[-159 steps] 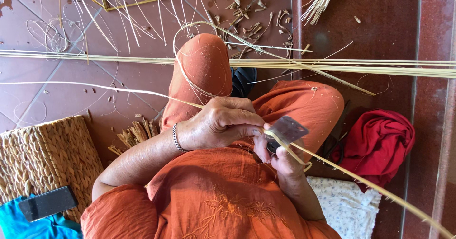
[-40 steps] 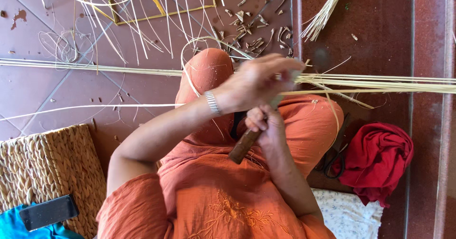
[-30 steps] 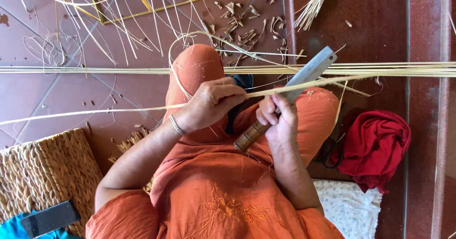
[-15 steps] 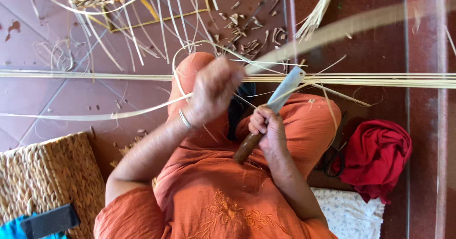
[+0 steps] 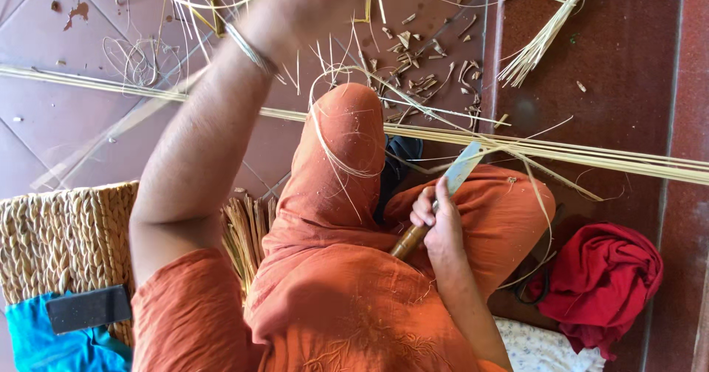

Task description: The person sits on the floor and splits long rattan/cane rods into thin strips, drawing each rod against a knife blade by hand. They peel off the split strips, set them aside with the growing pile of processed material, and pick up the next rod to continue splitting.

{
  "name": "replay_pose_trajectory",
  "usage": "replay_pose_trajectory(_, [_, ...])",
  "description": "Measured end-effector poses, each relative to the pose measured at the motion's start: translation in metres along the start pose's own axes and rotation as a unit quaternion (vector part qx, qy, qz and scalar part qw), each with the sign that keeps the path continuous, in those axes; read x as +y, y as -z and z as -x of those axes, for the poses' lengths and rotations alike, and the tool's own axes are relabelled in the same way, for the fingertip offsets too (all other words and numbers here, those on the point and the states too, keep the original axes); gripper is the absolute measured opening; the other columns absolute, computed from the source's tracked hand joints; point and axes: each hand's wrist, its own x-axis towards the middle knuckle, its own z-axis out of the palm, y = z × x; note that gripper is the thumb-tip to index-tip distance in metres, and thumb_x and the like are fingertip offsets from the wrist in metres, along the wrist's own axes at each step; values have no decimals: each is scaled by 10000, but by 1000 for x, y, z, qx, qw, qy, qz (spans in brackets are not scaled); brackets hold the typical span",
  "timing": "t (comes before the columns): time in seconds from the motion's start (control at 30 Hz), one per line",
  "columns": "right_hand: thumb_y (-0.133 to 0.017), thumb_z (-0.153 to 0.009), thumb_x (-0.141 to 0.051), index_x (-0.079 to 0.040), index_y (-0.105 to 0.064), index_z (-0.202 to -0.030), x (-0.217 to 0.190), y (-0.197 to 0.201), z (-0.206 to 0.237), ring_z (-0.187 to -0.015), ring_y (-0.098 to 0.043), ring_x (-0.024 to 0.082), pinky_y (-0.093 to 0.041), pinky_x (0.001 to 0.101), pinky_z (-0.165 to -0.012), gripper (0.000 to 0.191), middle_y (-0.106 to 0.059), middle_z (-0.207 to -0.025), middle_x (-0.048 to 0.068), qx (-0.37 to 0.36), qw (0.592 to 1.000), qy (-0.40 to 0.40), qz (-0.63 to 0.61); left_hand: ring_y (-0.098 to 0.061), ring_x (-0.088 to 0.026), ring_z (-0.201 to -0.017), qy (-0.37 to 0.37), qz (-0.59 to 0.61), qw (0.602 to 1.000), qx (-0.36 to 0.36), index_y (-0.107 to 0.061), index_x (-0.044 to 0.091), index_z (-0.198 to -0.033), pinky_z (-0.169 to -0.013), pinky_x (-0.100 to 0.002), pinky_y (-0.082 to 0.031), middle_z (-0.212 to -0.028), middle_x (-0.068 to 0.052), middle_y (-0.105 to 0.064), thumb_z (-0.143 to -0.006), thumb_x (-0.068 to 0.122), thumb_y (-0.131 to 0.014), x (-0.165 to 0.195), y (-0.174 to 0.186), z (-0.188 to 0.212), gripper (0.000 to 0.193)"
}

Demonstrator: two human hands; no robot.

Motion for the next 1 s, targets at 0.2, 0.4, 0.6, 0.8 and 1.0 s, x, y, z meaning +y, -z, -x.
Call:
replay_pose_trajectory(0.2, [-387,-1055,-608,-28,-443,-1520,-45,-63,65,-534,-443,114,-416,279,-540,745,-565,-680,69,-173,966,176,80,-689,-212,-860,-111,336,916,190,-712,40,-1193,-773,-319,-593,-1015,-104,-741,-1003,13,-695,86,-40,34,192])
replay_pose_trajectory(0.4, [-572,-1098,-386,-51,-337,-1618,-93,-86,72,-659,-570,186,-485,328,-624,661,-597,-770,105,-219,929,229,190,-688,-129,-817,37,592,805,28,-601,13,-1158,-712,-273,-622,-938,-78,-711,-965,-20,-725,144,-54,58,232])
replay_pose_trajectory(0.6, [-668,-1093,-330,1,-455,-1565,-102,-75,59,-594,-554,170,-464,318,-552,614,-640,-790,101,-219,947,195,129,-699,-95,-669,116,592,787,-131,-531,66,-1304,-610,-267,-600,-905,-4,-737,-940,159,-673,140,-58,80,401])
replay_pose_trajectory(0.8, [-686,-1090,-311,-76,-467,-1537,-145,-50,59,-596,-555,163,-459,294,-542,550,-636,-798,66,-208,939,267,56,-698,-128,-837,61,542,825,-146,-659,53,-1226,-726,-317,-579,-948,-54,-730,-1043,292,-605,97,-39,143,306])
replay_pose_trajectory(1.0, [-746,-1032,-241,-108,-420,-1559,-143,-66,61,-650,-638,232,-552,381,-569,634,-662,-837,99,-221,931,276,90,-641,-98,-762,105,538,832,-82,-733,54,-1107,-658,-264,-541,-901,-24,-711,-980,120,-685,102,-54,161,152])
